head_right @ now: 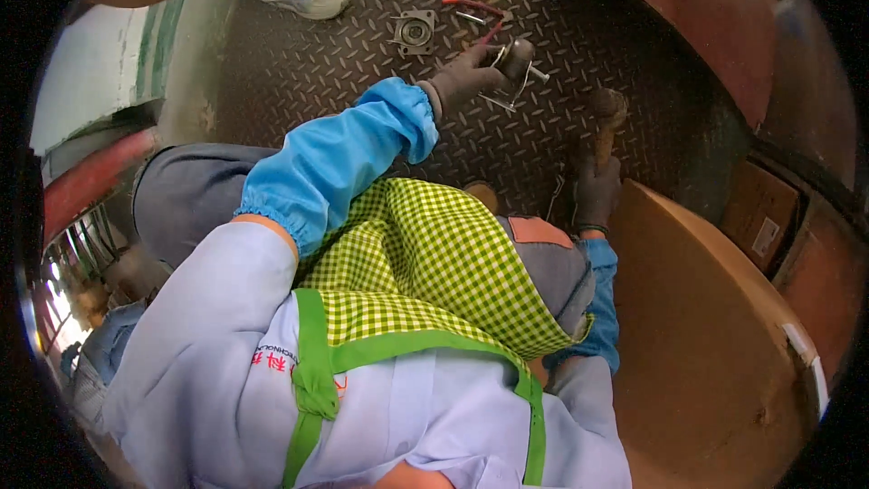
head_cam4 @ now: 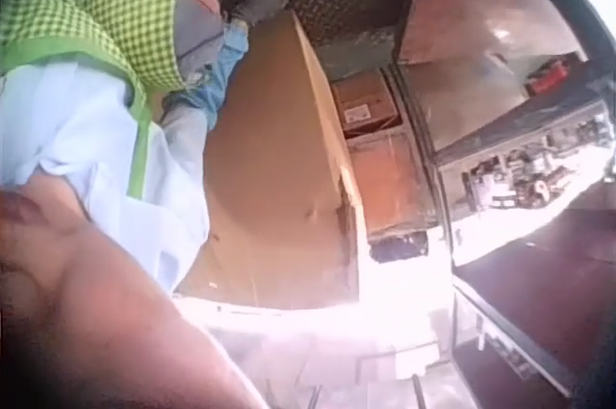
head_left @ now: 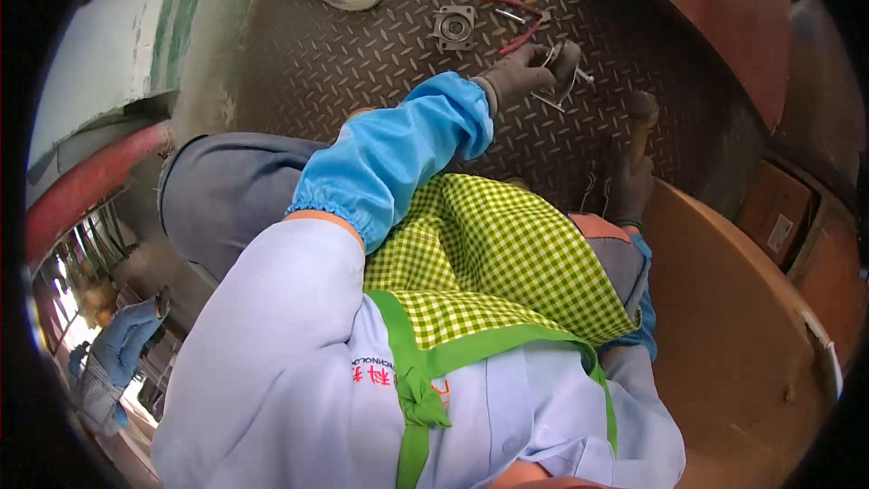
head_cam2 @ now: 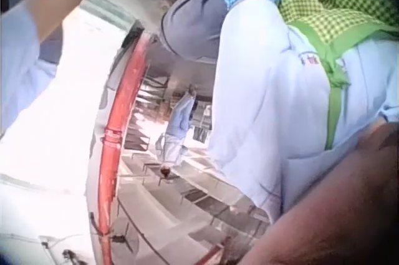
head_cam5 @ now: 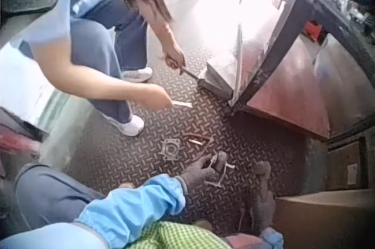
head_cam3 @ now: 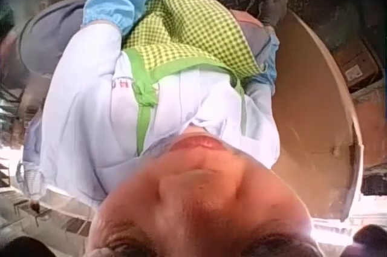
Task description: The person assembles a caster wheel using a mallet and their hands, then installs the caster assembly onto the metal frame of a table by fitting and hammering it into place.
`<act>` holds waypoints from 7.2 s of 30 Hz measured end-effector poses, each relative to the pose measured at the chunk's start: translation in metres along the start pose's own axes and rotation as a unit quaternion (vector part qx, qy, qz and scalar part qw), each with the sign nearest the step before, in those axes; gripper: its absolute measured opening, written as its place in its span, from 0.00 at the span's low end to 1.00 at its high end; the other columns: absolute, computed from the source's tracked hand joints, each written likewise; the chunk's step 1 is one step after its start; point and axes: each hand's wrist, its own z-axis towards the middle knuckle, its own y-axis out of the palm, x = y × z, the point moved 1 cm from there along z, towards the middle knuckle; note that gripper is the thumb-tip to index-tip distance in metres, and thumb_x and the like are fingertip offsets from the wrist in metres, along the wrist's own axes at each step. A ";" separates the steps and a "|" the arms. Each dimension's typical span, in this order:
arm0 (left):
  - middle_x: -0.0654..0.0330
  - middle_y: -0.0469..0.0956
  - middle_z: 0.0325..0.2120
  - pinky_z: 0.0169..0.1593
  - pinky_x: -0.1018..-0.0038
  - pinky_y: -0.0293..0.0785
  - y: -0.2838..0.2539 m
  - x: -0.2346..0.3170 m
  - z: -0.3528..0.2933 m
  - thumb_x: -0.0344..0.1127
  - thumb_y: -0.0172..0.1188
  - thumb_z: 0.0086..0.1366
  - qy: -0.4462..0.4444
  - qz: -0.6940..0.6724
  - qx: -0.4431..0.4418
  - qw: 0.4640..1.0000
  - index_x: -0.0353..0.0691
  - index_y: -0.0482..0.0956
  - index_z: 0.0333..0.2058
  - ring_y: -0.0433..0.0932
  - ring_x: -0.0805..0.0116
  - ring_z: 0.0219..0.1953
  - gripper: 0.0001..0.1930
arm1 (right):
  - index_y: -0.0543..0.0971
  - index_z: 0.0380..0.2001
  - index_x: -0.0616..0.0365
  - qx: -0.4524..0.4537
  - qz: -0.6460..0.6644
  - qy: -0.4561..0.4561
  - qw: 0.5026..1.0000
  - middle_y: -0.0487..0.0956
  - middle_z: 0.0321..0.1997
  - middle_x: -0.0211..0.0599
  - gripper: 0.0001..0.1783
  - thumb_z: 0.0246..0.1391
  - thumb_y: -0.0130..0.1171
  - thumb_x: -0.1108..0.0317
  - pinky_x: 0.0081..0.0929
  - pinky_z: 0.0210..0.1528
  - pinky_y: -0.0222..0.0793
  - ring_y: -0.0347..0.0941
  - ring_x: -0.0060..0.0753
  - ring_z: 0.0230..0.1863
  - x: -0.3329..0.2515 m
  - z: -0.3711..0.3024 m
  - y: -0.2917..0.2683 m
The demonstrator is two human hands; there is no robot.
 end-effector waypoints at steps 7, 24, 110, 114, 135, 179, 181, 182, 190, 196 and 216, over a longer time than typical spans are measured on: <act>0.60 0.72 0.40 0.47 0.74 0.67 0.013 0.006 -0.002 0.30 0.53 0.48 0.019 -0.216 -0.216 0.952 0.36 0.66 0.49 0.71 0.71 0.40 0.26 | 0.62 0.52 0.62 0.162 -0.274 -0.111 0.942 0.72 0.43 0.54 0.33 0.55 0.45 0.44 0.45 0.44 0.68 0.71 0.52 0.42 0.029 0.005 0.029; 0.55 0.67 0.49 0.54 0.73 0.63 0.021 0.073 -0.016 0.29 0.57 0.43 0.089 -0.162 -0.162 0.969 0.34 0.59 0.56 0.67 0.66 0.50 0.36 | 0.73 0.36 0.59 -0.241 0.502 0.038 0.830 0.73 0.24 0.29 0.20 0.61 0.39 0.54 0.33 0.28 0.65 0.69 0.32 0.25 -0.115 0.007 -0.028; 0.39 0.59 0.51 0.42 0.47 0.68 -0.018 -0.156 -0.187 0.60 0.43 0.61 -0.032 0.498 -0.493 0.713 0.60 0.43 0.63 0.69 0.39 0.43 0.35 | 0.69 0.47 0.61 -0.246 0.078 -0.077 0.963 0.71 0.47 0.54 0.26 0.53 0.49 0.51 0.41 0.49 0.63 0.67 0.56 0.49 0.037 -0.084 0.116; 0.40 0.66 0.43 0.34 0.53 0.72 -0.001 -0.162 -0.193 0.58 0.39 0.63 -0.122 0.478 -0.510 0.704 0.54 0.55 0.60 0.71 0.46 0.38 0.29 | 0.69 0.47 0.61 -0.262 0.052 -0.082 0.960 0.72 0.47 0.53 0.25 0.53 0.49 0.52 0.41 0.48 0.63 0.67 0.55 0.49 0.008 -0.083 0.110; 0.49 0.63 0.51 0.40 0.59 0.72 0.007 -0.013 0.003 0.27 0.43 0.61 0.020 0.584 -0.140 0.799 0.49 0.58 0.54 0.74 0.46 0.38 0.22 | 0.55 0.61 0.45 0.111 -0.021 -0.048 0.992 0.56 0.62 0.52 0.30 0.58 0.45 0.50 0.50 0.57 0.56 0.49 0.55 0.63 0.052 -0.001 0.025; 0.55 0.72 0.44 0.45 0.58 0.71 0.009 0.039 -0.004 0.34 0.47 0.61 0.106 0.637 -0.388 0.658 0.47 0.68 0.52 0.72 0.52 0.45 0.19 | 0.66 0.45 0.60 0.024 0.086 -0.065 0.994 0.73 0.31 0.47 0.23 0.50 0.55 0.56 0.42 0.32 0.65 0.71 0.48 0.31 -0.033 -0.012 0.020; 0.54 0.74 0.43 0.46 0.59 0.71 0.006 0.027 0.003 0.37 0.55 0.53 0.049 0.556 -0.335 0.759 0.43 0.73 0.46 0.72 0.51 0.46 0.20 | 0.67 0.45 0.60 0.062 0.059 -0.041 0.995 0.74 0.33 0.48 0.24 0.49 0.55 0.56 0.42 0.34 0.65 0.71 0.51 0.33 -0.006 -0.020 0.043; 0.53 0.76 0.39 0.43 0.60 0.73 0.004 0.003 0.010 0.36 0.57 0.51 0.105 0.562 -0.328 0.752 0.42 0.77 0.41 0.74 0.52 0.44 0.17 | 0.66 0.47 0.59 0.043 0.032 0.007 0.999 0.74 0.36 0.50 0.25 0.50 0.55 0.55 0.43 0.36 0.65 0.71 0.52 0.35 0.001 -0.026 0.048; 0.45 0.74 0.38 0.44 0.59 0.69 -0.041 0.010 0.014 0.36 0.57 0.52 0.044 0.450 -0.191 0.871 0.44 0.67 0.49 0.74 0.48 0.41 0.23 | 0.50 0.63 0.49 0.080 -0.102 0.146 0.981 0.56 0.60 0.56 0.38 0.52 0.52 0.52 0.47 0.55 0.57 0.59 0.59 0.56 0.051 -0.048 0.103; 0.41 0.68 0.48 0.50 0.61 0.66 -0.059 -0.056 0.023 0.46 0.60 0.50 -0.054 0.421 -0.183 0.887 0.36 0.62 0.54 0.67 0.45 0.50 0.34 | 0.53 0.62 0.49 0.042 -0.061 -0.036 0.997 0.59 0.58 0.59 0.39 0.50 0.55 0.52 0.46 0.51 0.64 0.62 0.59 0.54 -0.010 -0.022 0.065; 0.45 0.74 0.39 0.45 0.58 0.67 -0.057 -0.025 -0.017 0.47 0.44 0.62 -0.083 0.345 -0.246 0.902 0.36 0.73 0.41 0.72 0.45 0.41 0.20 | 0.56 0.59 0.58 0.021 -0.127 -0.275 0.953 0.69 0.47 0.56 0.39 0.48 0.58 0.54 0.45 0.32 0.73 0.73 0.49 0.41 -0.082 0.129 0.096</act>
